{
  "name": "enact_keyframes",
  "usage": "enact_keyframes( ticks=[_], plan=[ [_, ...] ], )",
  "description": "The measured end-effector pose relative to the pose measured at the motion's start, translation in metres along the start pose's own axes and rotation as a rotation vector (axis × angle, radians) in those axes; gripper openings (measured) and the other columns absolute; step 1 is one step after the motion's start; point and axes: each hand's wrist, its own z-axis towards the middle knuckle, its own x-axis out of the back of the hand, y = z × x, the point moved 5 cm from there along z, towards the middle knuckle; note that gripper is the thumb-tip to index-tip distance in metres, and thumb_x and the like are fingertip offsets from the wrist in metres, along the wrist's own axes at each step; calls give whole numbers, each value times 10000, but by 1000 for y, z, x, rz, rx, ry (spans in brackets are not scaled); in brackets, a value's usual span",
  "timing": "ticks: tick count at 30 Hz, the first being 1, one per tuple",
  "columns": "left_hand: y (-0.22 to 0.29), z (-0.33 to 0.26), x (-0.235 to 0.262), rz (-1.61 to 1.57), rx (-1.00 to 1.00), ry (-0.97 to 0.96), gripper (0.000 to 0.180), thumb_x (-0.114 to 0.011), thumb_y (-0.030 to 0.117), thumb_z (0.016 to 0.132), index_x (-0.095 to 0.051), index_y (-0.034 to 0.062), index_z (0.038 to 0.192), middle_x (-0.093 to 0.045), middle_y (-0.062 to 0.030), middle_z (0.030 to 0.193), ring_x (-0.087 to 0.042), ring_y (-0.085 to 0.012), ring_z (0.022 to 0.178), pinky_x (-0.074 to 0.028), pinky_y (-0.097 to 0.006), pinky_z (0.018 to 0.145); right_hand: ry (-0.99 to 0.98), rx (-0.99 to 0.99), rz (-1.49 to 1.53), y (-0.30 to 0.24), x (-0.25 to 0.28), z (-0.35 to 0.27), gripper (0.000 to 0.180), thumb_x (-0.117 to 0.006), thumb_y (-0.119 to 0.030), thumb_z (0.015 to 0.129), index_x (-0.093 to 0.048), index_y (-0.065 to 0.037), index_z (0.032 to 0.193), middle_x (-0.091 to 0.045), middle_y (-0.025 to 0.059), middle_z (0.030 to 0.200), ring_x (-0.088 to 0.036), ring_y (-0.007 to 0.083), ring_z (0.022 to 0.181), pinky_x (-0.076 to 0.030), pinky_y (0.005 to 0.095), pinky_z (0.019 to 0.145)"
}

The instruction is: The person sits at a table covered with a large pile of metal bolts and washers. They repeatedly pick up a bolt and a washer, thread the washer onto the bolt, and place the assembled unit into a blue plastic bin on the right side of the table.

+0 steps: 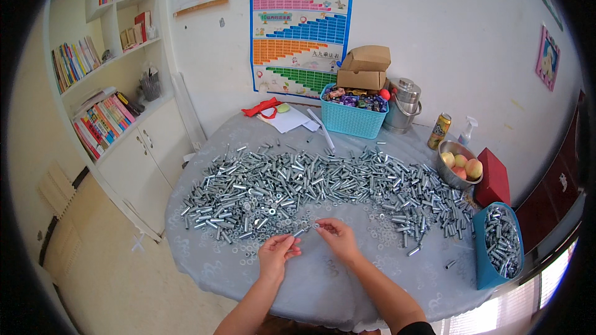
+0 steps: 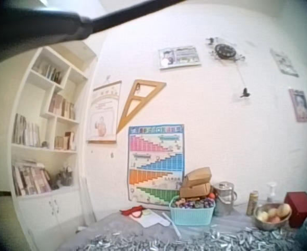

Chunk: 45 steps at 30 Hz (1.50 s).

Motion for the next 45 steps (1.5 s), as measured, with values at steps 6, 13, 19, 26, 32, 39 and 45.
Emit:
enact_keyframes(
  ticks=[6, 13, 19, 26, 32, 39, 45],
  plan=[
    [-3, -3, -6, 65, 90, -43, 126, -614, 44, 816, -591, -32, 914, -643, -172, 842, -621, -176, 640, -546, -294, 588, -91, -111, 337, -6, 5, -17, 220, -600, -68, 846, -615, -27, 1061, -600, -15, 952, -528, 65, 860, -422, 206, 776],
    [-12, -1, -1, 14, 174, -146, 117, -599, 61, 832, -599, -29, 907, -645, -164, 821, -626, -171, 627, -545, -284, 588, -171, -49, 214, -4, 6, -19, 212, -601, -65, 839, -623, -37, 1048, -605, -4, 995, -526, 69, 897, -413, 217, 813],
    [-18, 1, 2, -52, 227, -201, 104, -593, 79, 841, -601, -16, 882, -647, -159, 808, -626, -174, 608, -543, -281, 568, -193, -33, 217, -9, 11, -23, 209, -615, -51, 822, -630, -41, 1030, -607, 0, 1000, -527, 81, 910, -417, 232, 820],
    [-15, -1, 0, 17, 241, -200, 119, -601, 114, 841, -595, -5, 845, -642, -137, 756, -610, -172, 575, -524, -276, 525, -222, 86, 35, -28, 15, -24, 219, -656, -66, 780, -640, -50, 999, -615, 32, 972, -542, 119, 880, -425, 260, 812],
    [-2, -9, -13, 247, 60, -180, 113, -604, 55, 827, -599, -42, 886, -641, -154, 774, -625, -185, 622, -546, -285, 558, -181, 262, -370, -33, 15, -27, 233, -612, -257, 829, -631, -25, 832, -619, 92, 891, -569, 180, 809, -444, 297, 703],
    [-3, -14, -20, 227, 38, -281, 121, -585, 42, 833, -597, -47, 914, -636, -150, 762, -619, -191, 604, -545, -310, 547, -132, -236, -309, -13, 16, -28, 330, -538, -306, 876, -629, -5, 774, -598, 109, 721, -573, 180, 703, -436, 304, 667],
    [-6, -6, -9, 161, 38, -155, 109, -583, 60, 842, -594, -32, 900, -635, -150, 790, -618, -178, 623, -544, -303, 570, -75, -38, 105, -23, 9, -29, 174, -506, -124, 851, -623, -7, 903, -612, 88, 792, -583, 166, 748, -458, 280, 695]
  ],
)
